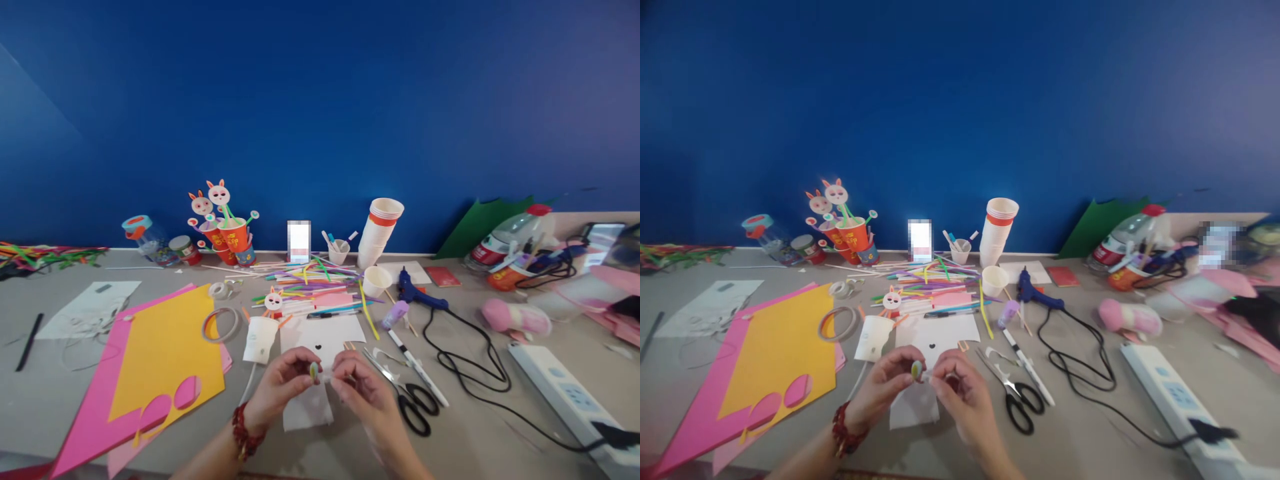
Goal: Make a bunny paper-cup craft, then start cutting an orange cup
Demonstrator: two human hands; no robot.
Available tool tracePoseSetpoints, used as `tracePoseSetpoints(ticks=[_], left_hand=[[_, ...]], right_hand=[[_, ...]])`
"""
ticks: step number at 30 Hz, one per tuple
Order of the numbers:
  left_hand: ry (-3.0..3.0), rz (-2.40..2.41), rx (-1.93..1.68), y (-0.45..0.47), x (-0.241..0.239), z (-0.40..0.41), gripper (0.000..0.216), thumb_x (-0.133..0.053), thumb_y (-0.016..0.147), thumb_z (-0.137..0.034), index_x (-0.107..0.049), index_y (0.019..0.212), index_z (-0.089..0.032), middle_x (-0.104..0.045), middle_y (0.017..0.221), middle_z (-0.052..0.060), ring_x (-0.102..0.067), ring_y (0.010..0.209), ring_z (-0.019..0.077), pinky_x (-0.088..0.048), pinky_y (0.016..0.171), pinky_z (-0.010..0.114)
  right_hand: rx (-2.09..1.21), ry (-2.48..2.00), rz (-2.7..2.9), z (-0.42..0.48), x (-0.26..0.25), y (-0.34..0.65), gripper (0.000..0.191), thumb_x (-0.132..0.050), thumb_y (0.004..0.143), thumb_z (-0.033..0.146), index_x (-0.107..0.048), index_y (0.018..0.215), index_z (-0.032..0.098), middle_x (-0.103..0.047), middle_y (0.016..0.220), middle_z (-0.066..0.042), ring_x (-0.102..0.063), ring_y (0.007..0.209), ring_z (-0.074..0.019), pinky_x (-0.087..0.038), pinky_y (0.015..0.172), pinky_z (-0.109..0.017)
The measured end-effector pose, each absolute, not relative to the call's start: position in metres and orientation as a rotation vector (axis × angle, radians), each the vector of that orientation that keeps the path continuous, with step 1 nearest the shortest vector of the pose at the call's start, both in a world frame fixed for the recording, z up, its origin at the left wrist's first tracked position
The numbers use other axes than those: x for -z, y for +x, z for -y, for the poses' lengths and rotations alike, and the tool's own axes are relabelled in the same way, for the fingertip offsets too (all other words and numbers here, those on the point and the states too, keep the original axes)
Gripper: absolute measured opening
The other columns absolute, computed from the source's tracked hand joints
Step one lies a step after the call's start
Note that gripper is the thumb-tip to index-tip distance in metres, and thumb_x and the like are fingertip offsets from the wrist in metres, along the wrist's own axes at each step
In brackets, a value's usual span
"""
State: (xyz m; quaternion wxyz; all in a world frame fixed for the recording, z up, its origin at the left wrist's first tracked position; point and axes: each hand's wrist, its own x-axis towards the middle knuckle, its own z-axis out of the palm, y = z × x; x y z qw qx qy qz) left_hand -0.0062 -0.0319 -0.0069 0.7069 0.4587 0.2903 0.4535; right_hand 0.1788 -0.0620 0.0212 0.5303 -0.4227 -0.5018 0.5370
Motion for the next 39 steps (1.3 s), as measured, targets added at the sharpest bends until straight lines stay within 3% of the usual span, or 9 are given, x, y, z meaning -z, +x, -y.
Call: tracePoseSetpoints(ticks=[29,39], left_hand=[[1.007,-0.608,-0.998,-0.0054,0.0056,0.0328,0.025,-0.08,0.078,-0.027,-0.074,0.101,-0.02,-0.067,0.09,0.003,-0.058,0.083,0.0136,-0.044,0.077,0.024],[1.041,-0.616,-0.992,-0.0053,0.0027,0.0334,0.025,-0.08,0.077,-0.029,-0.075,0.101,-0.021,-0.067,0.09,0.003,-0.057,0.083,0.0143,-0.044,0.076,0.023]], right_hand=[[-1.38,-0.948,1.191,0.0569,-0.0191,0.1724,0.02,-0.069,0.086,0.036,-0.065,0.075,0.02,-0.055,0.085,-0.002,-0.053,0.075,-0.015,-0.041,0.064,-0.023],[-1.259,-1.021,1.317,0.0558,-0.0157,0.1724,0.019,-0.066,0.088,0.035,-0.065,0.077,0.02,-0.056,0.086,-0.003,-0.056,0.077,-0.0164,-0.044,0.065,-0.024]])
